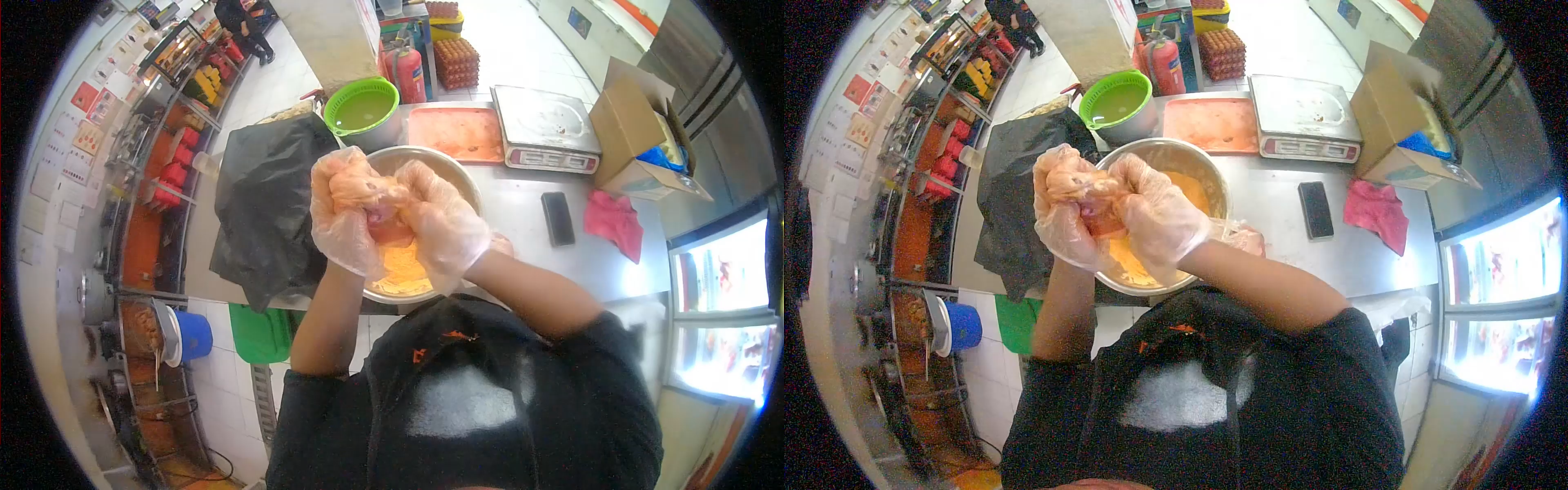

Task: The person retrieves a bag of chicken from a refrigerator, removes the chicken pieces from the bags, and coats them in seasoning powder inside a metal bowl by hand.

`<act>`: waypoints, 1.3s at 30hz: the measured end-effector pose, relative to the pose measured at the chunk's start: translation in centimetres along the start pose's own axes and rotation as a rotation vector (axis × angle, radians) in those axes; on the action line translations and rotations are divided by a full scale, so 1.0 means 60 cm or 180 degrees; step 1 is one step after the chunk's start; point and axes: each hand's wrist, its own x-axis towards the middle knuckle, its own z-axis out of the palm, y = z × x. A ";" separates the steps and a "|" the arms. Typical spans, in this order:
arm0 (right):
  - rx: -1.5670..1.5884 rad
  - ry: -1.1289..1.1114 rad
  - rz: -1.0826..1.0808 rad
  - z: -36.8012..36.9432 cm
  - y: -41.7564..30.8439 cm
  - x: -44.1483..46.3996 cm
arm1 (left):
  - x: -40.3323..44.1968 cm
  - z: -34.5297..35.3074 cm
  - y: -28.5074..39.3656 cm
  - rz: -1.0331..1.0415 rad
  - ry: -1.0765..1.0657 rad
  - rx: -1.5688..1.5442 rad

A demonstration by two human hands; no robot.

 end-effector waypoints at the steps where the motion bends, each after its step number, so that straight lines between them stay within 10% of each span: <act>1: 0.0088 0.0029 0.0201 -0.006 -0.006 0.002 | -0.001 -0.007 -0.004 -0.0382 0.0018 -0.0583; 7: 0.0218 0.0411 0.0351 -0.010 0.029 0.008 | -0.022 0.023 0.002 -0.0745 0.0154 -0.1235; 9: -0.1539 0.0585 0.0099 -0.006 0.026 0.009 | -0.029 0.028 -0.003 -0.0629 0.0038 -0.1428; 14: -0.0347 -0.0653 0.0700 0.016 0.036 -0.026 | -0.032 0.003 -0.015 -0.0810 -0.0101 -0.1237; 19: -0.1625 -0.1916 0.1359 -0.012 0.006 0.006 | -0.004 -0.095 -0.044 -0.1014 -0.0149 -0.0570; 24: 0.0270 0.0311 0.2242 -0.132 0.075 -0.014 | -0.019 -0.146 -0.073 -0.1594 0.1042 0.0547; 27: 0.0015 -0.0415 0.1818 -0.167 0.083 -0.038 | -0.038 -0.148 -0.091 -0.2568 0.1067 0.1750; 31: -0.2025 -0.2871 0.1838 -0.099 0.101 -0.072 | -0.083 -0.069 -0.105 -0.1324 -0.3051 0.4237; 34: -0.2120 -0.2372 0.2261 -0.052 0.147 -0.136 | -0.113 -0.008 -0.155 -0.2721 -0.2870 0.3602; 37: -0.1871 -0.1814 0.2006 -0.049 0.163 -0.153 | -0.143 0.002 -0.189 -0.1088 -0.3743 0.4050; 39: -0.2231 -0.2297 0.3037 -0.052 0.171 -0.146 | -0.133 0.045 -0.135 -0.2347 -0.2205 0.2934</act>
